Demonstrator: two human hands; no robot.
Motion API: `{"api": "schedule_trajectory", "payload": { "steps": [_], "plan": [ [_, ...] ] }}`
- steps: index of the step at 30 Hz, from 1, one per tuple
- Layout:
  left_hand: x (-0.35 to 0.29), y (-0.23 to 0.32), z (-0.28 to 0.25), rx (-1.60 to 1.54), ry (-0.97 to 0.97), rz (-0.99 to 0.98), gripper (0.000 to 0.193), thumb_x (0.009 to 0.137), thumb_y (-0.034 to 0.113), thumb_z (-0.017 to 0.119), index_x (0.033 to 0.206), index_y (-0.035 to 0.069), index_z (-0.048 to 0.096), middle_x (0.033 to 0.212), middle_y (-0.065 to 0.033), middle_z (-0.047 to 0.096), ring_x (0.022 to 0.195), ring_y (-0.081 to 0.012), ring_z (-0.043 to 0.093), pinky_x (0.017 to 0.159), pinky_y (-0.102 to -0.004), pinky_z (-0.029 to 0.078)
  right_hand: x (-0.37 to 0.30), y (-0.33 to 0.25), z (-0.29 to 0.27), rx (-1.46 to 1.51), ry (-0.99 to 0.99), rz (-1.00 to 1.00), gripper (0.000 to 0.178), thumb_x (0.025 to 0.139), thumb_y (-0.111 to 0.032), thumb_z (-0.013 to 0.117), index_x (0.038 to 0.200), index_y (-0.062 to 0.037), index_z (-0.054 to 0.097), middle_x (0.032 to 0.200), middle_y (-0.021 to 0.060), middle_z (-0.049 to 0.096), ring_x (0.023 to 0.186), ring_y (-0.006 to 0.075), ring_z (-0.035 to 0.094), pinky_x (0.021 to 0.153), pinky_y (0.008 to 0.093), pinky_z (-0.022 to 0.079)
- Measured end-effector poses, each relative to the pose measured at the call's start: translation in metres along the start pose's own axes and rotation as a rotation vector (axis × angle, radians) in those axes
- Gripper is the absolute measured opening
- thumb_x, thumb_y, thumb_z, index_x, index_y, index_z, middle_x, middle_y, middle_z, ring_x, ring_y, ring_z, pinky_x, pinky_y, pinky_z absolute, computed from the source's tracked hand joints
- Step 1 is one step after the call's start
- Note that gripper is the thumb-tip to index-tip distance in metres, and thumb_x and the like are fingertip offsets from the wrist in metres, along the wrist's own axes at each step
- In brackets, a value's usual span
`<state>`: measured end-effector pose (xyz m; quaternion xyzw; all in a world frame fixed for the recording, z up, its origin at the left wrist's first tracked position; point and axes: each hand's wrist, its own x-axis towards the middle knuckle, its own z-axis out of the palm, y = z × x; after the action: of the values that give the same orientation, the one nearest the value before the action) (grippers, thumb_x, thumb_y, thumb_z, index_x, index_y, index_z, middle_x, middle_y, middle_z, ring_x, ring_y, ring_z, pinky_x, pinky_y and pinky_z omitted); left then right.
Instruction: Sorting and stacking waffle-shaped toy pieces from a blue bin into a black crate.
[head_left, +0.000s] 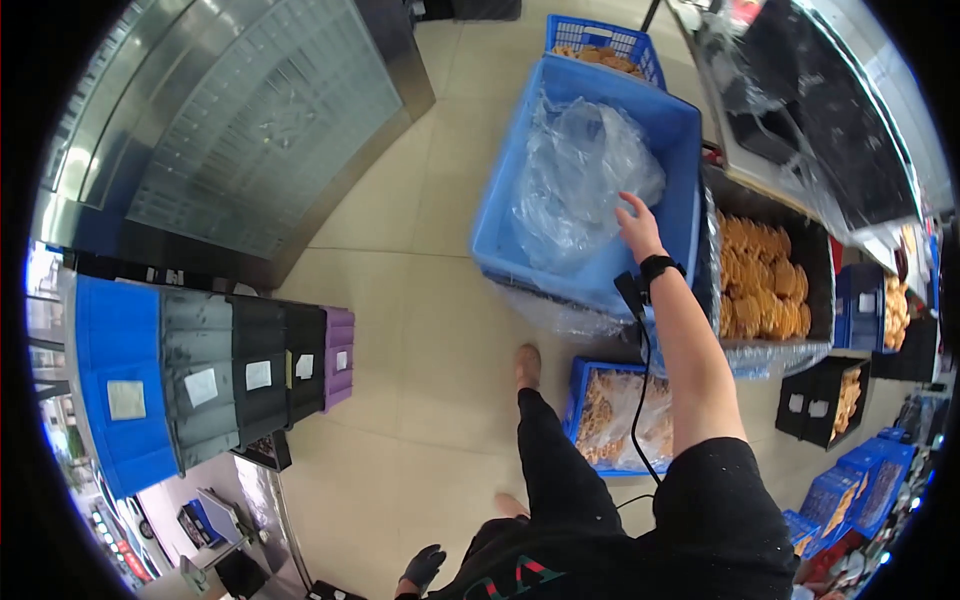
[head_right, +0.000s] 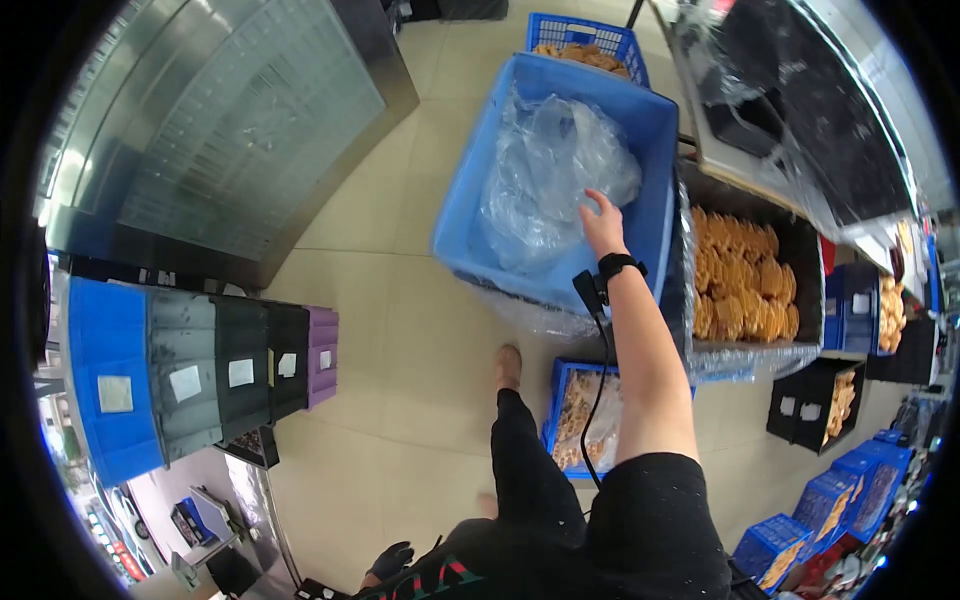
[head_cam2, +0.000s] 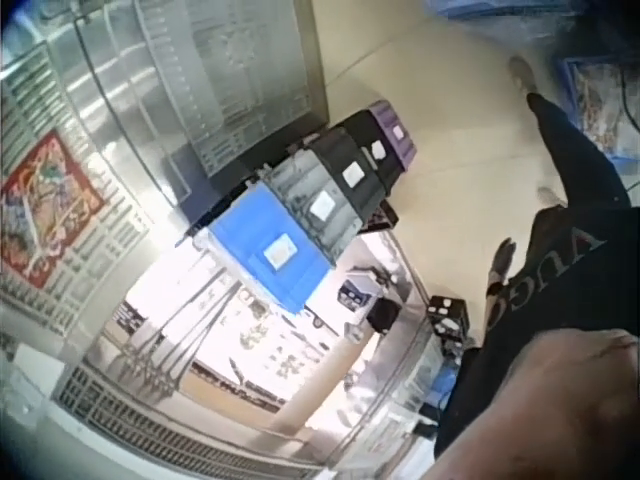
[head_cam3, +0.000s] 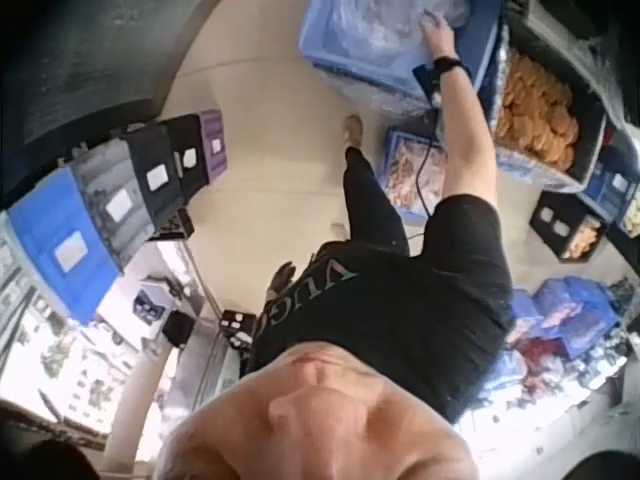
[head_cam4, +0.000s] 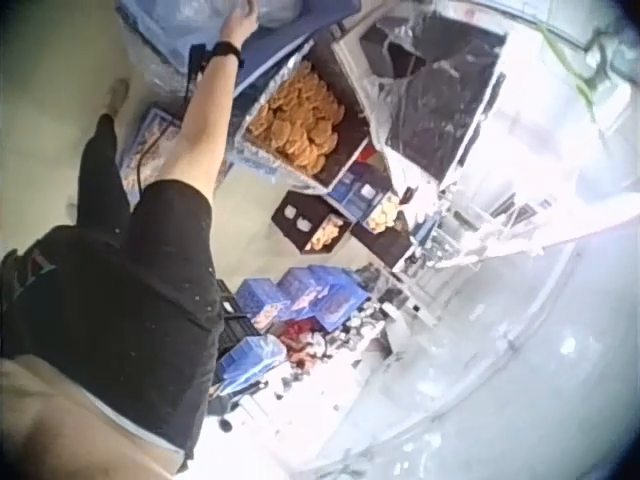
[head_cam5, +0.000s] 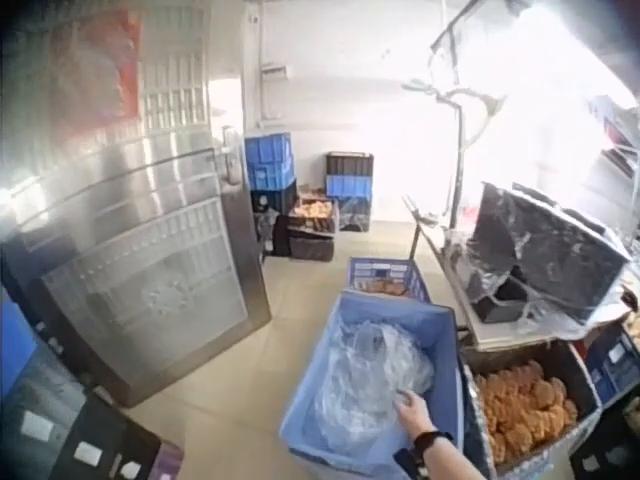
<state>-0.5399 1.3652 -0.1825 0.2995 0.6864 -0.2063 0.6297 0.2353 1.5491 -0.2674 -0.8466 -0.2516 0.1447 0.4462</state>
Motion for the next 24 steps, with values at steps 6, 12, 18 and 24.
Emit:
{"api": "schedule_trajectory", "payload": {
  "steps": [6, 12, 18, 24],
  "plan": [
    [-0.005, -0.019, -0.059, -0.659, 0.285, -0.104, 0.032, 0.094, 0.027, 0.057, 0.123, 0.017, 0.052, 0.084, 0.0008, 0.061, 0.072, -0.0154, 0.058, 0.058, -0.0259, 0.047, 0.086, 0.0, 0.062, 0.43, 0.106, 0.527, 0.04, 0.085, -0.026, 0.063, 0.122, -0.0105, 0.058, 0.091, 0.0055, 0.064, 0.074, 0.0164, 0.062, 0.059, 0.0257, 0.049],
    [0.08, -0.014, -0.097, -0.657, 0.112, -0.155, 0.041, 0.089, 0.036, 0.063, 0.122, 0.015, 0.051, 0.083, -0.0032, 0.061, 0.073, -0.0164, 0.058, 0.065, -0.0354, 0.052, 0.105, -0.062, 0.049, 0.882, -0.021, 0.499, 0.029, 0.087, -0.027, 0.066, 0.096, -0.0019, 0.056, 0.081, 0.0044, 0.06, 0.068, 0.0118, 0.059, 0.055, 0.0231, 0.045],
    [0.2, 0.181, -0.16, 1.024, 0.153, 0.733, 0.04, 0.093, 0.03, 0.048, 0.115, -0.001, 0.057, 0.117, -0.0225, 0.059, 0.11, -0.0353, 0.055, 0.096, -0.0424, 0.043, 0.029, -0.266, -0.101, 0.389, -0.098, 0.273, 0.03, 0.088, -0.023, 0.065, 0.111, -0.0058, 0.056, 0.092, 0.0014, 0.06, 0.083, 0.007, 0.055, 0.07, 0.0197, 0.042],
    [0.124, 0.508, -0.134, 0.279, 0.277, 0.933, 0.041, 0.092, 0.024, 0.055, 0.124, -0.002, 0.053, 0.12, -0.0191, 0.059, 0.113, -0.0275, 0.055, 0.099, -0.0349, 0.042, -0.061, -0.345, -0.241, 0.025, 0.249, 0.078, 0.023, 0.095, -0.019, 0.055, 0.111, -0.0031, 0.059, 0.098, -0.0026, 0.059, 0.088, 0.0043, 0.051, 0.077, 0.0199, 0.041]
  ]
}}
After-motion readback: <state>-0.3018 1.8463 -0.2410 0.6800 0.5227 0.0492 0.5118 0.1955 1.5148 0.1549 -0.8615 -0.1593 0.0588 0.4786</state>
